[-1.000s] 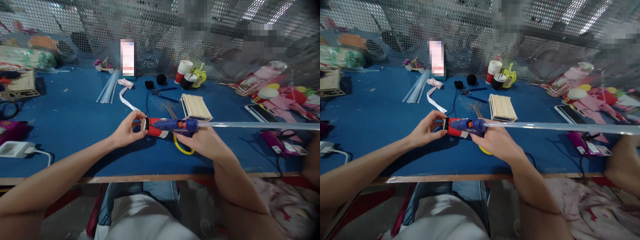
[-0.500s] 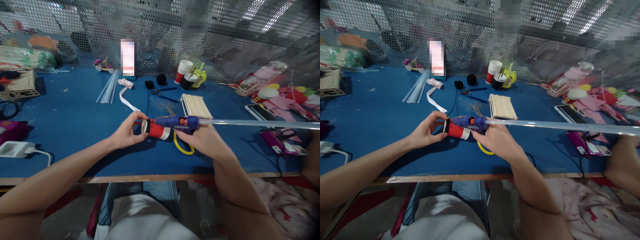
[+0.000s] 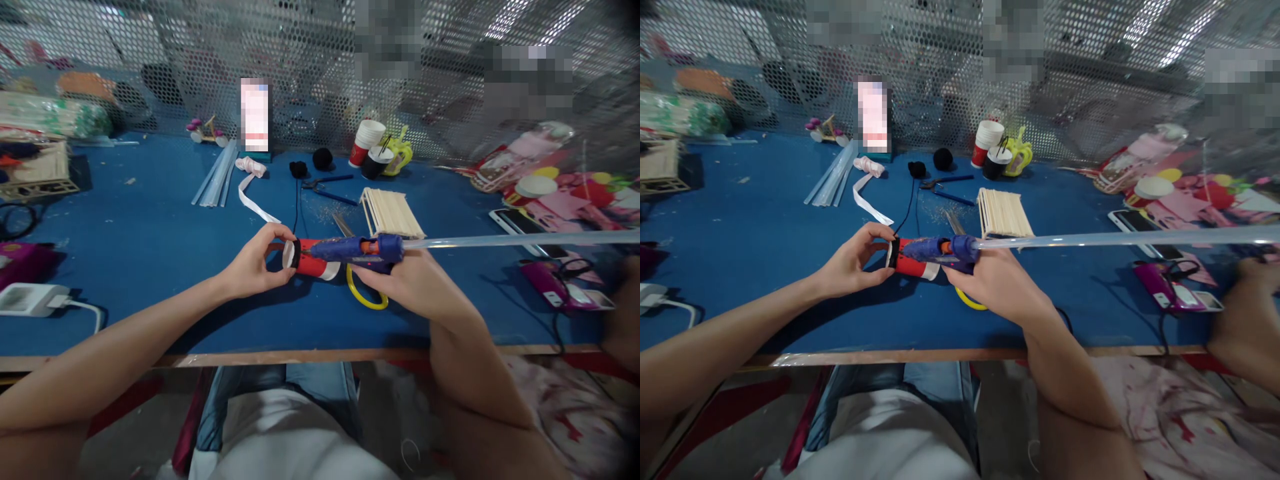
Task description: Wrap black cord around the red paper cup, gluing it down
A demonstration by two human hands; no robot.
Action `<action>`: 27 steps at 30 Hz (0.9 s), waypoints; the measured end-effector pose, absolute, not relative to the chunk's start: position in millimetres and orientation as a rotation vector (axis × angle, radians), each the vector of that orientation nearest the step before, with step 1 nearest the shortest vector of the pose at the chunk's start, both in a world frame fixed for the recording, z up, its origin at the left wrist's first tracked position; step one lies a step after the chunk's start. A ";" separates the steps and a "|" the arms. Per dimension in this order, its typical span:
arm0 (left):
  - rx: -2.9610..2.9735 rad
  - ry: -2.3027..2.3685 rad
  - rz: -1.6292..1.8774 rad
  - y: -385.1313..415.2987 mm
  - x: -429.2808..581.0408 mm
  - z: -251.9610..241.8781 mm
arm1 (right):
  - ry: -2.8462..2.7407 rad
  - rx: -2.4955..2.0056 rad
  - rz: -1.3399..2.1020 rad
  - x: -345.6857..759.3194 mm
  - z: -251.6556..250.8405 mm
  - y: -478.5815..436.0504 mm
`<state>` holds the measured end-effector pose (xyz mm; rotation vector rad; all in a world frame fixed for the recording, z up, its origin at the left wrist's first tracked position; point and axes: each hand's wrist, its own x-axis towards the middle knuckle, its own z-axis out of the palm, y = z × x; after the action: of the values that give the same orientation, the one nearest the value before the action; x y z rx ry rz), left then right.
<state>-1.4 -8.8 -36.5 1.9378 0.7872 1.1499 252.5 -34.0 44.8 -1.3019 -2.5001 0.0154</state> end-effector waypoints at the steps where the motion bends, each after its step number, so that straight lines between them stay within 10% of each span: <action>1: 1.954 0.777 1.150 -9.2 -1.5 -36.7 | -2.488 -1.309 0.016 252.9 43.8 -33.0; 27: 2.072 0.729 1.160 -11.1 -1.5 -36.2 | -2.420 -1.336 0.036 252.8 40.0 -29.3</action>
<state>-1.5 -11.1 -36.2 2.0721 0.7289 1.1600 252.8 -29.3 40.0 -1.3360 -2.4199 0.0365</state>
